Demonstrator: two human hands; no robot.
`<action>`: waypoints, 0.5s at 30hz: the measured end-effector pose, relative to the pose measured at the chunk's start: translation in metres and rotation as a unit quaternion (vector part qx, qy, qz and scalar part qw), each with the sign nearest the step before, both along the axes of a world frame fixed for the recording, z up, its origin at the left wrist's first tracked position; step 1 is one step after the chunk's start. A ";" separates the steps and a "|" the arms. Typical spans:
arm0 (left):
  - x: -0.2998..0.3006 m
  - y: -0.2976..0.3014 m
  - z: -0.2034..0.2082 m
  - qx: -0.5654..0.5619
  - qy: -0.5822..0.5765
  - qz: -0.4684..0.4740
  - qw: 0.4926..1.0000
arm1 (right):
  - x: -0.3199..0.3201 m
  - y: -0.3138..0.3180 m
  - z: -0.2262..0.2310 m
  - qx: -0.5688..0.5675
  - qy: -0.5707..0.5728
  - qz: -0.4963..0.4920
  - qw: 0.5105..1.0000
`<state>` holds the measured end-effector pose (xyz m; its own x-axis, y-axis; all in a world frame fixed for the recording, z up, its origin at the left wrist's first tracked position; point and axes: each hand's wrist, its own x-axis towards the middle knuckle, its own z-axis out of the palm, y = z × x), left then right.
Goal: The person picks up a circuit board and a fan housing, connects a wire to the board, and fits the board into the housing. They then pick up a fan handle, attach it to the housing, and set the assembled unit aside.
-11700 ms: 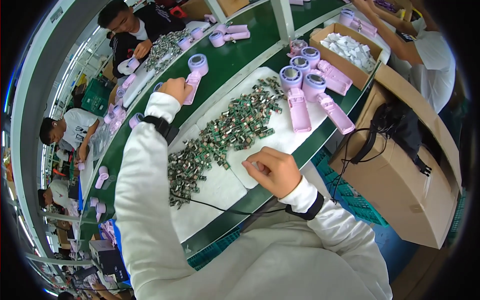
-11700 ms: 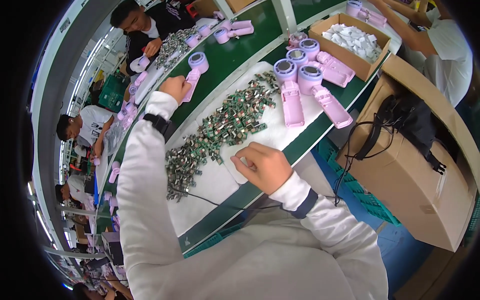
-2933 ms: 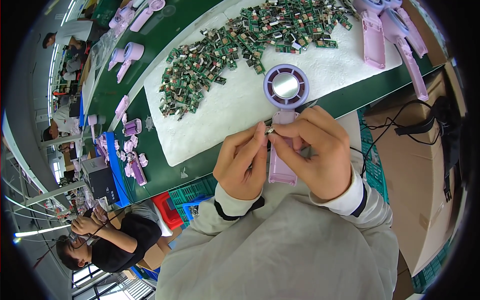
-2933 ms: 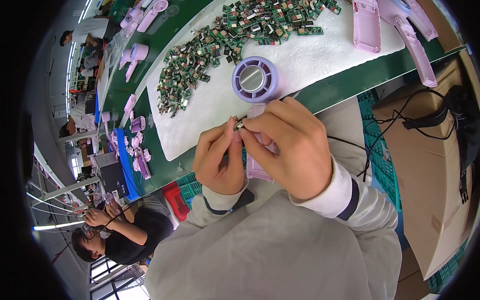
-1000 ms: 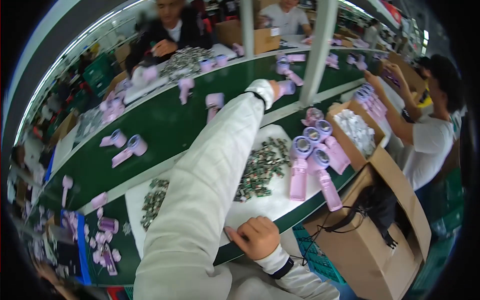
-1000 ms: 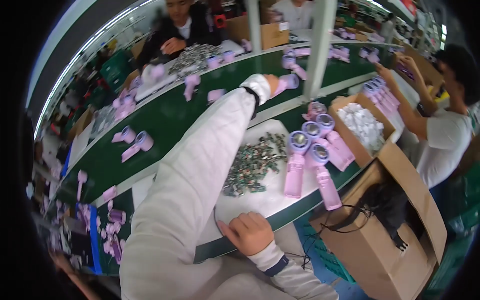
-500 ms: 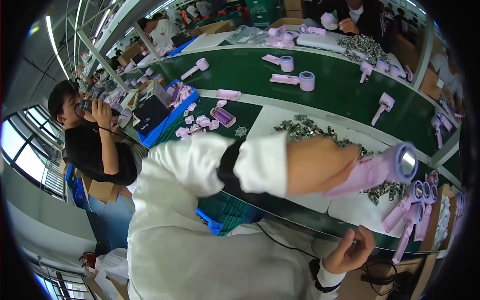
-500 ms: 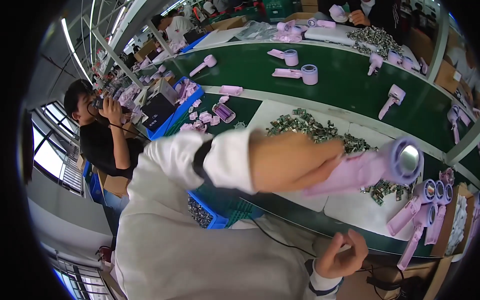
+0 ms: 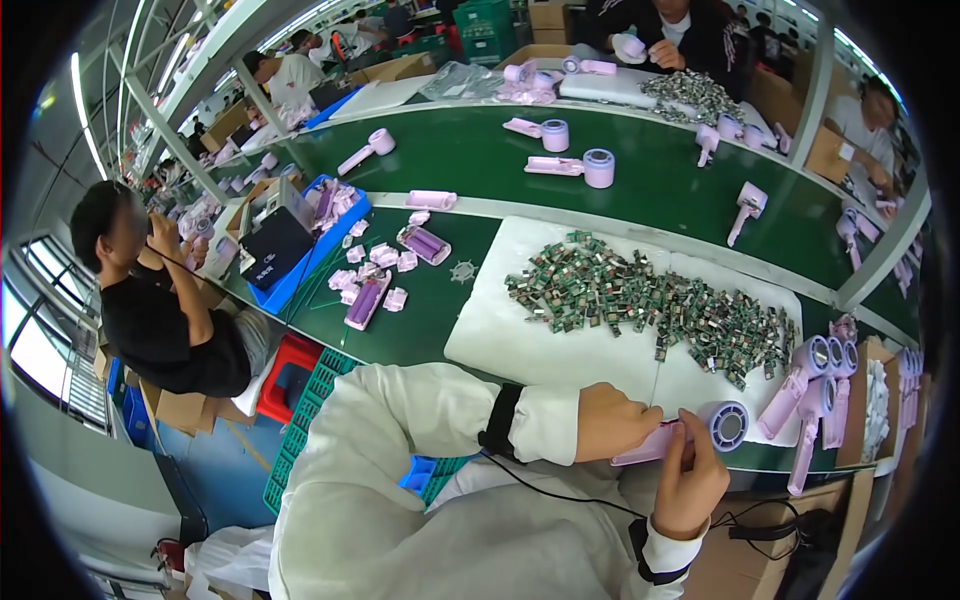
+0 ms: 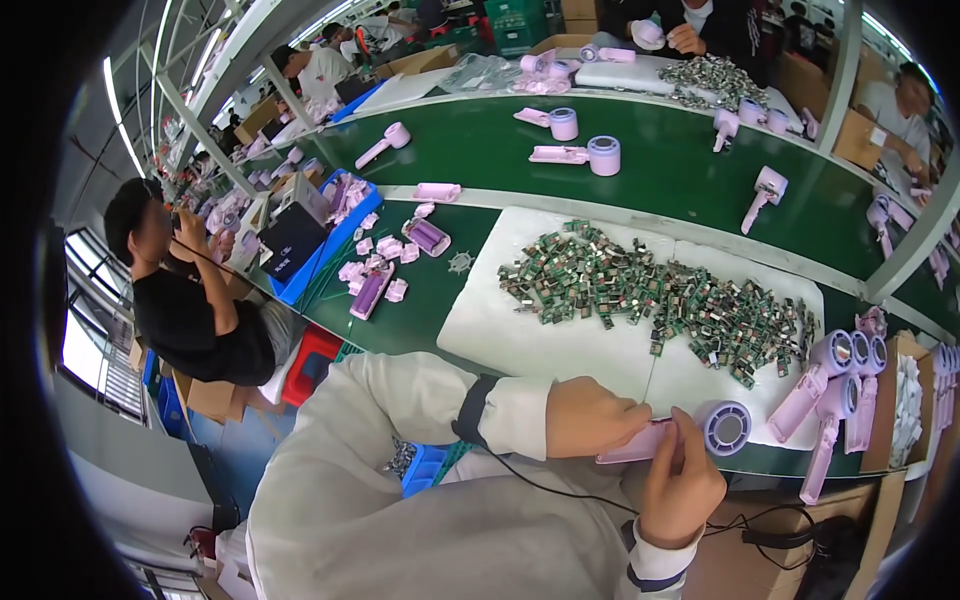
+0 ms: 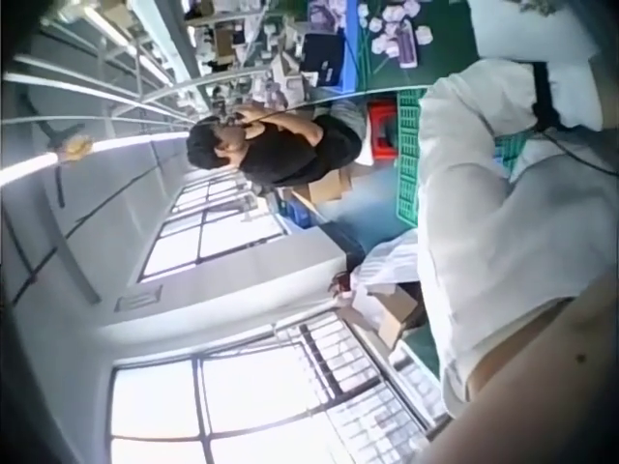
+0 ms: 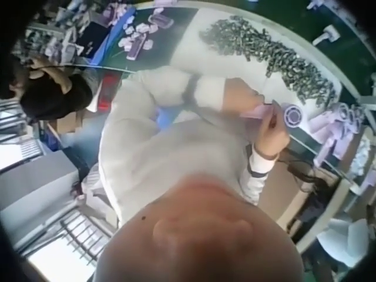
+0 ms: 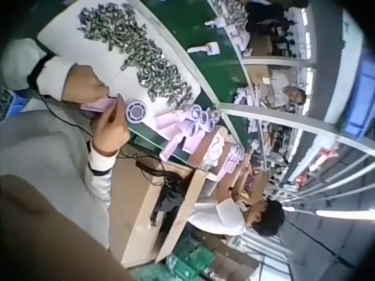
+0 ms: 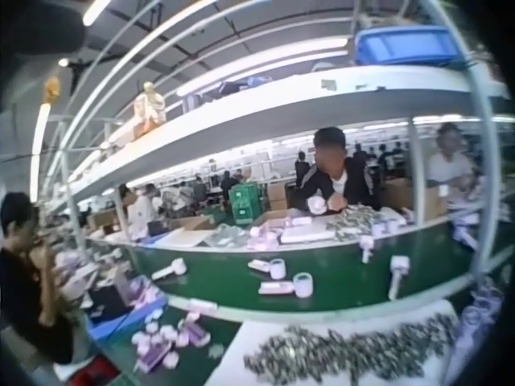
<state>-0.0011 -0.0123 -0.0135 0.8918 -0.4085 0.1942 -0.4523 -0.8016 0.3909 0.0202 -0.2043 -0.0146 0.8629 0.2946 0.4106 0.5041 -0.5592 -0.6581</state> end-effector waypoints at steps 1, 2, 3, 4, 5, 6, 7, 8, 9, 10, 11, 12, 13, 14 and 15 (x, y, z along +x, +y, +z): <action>0.003 -0.001 0.000 0.046 -0.037 -0.014 0.998 | 0.000 -0.001 0.000 -0.010 0.017 -0.005 1.000; 0.005 -0.003 0.000 0.045 -0.039 -0.019 0.998 | 0.001 -0.001 0.001 -0.010 0.016 -0.010 1.000; 0.007 -0.006 0.000 0.054 -0.043 -0.012 0.998 | 0.001 -0.001 0.002 -0.015 0.019 -0.011 1.000; 0.009 -0.009 0.001 0.062 -0.048 -0.004 0.997 | 0.001 0.000 0.003 -0.021 0.022 -0.012 0.999; 0.010 -0.012 0.002 0.070 -0.052 0.004 0.996 | 0.000 0.000 0.004 -0.026 0.027 -0.013 0.999; 0.013 -0.014 -0.003 0.069 -0.052 0.000 0.996 | 0.001 0.000 0.004 -0.026 0.026 -0.017 0.999; 0.017 -0.015 -0.011 0.073 -0.105 0.001 0.992 | 0.002 0.000 0.004 -0.030 0.024 -0.014 0.999; 0.022 -0.017 -0.019 0.076 -0.158 0.003 0.984 | 0.004 0.000 0.005 -0.035 0.022 -0.012 0.999; 0.025 -0.018 -0.026 0.078 -0.211 0.005 0.974 | 0.005 0.000 0.005 -0.039 0.019 -0.009 0.999; 0.026 -0.019 -0.023 0.077 -0.212 0.003 0.974 | 0.006 0.000 0.004 -0.040 0.018 -0.011 0.999; 0.027 -0.020 -0.019 0.100 -0.198 -0.013 0.975 | 0.007 0.000 0.004 -0.042 0.006 -0.003 0.999; 0.029 -0.021 -0.016 0.123 -0.184 -0.029 0.975 | 0.008 0.000 0.003 -0.044 -0.005 0.004 0.999; 0.031 -0.022 -0.012 0.147 -0.169 -0.045 0.974 | 0.009 -0.001 0.003 -0.046 -0.017 0.011 0.999; 0.034 -0.021 -0.008 0.146 -0.171 -0.046 0.973 | 0.010 -0.002 0.004 -0.047 -0.019 0.010 0.999; 0.035 -0.018 -0.002 0.132 -0.172 -0.056 0.975 | 0.012 -0.004 0.006 -0.062 -0.018 0.023 0.998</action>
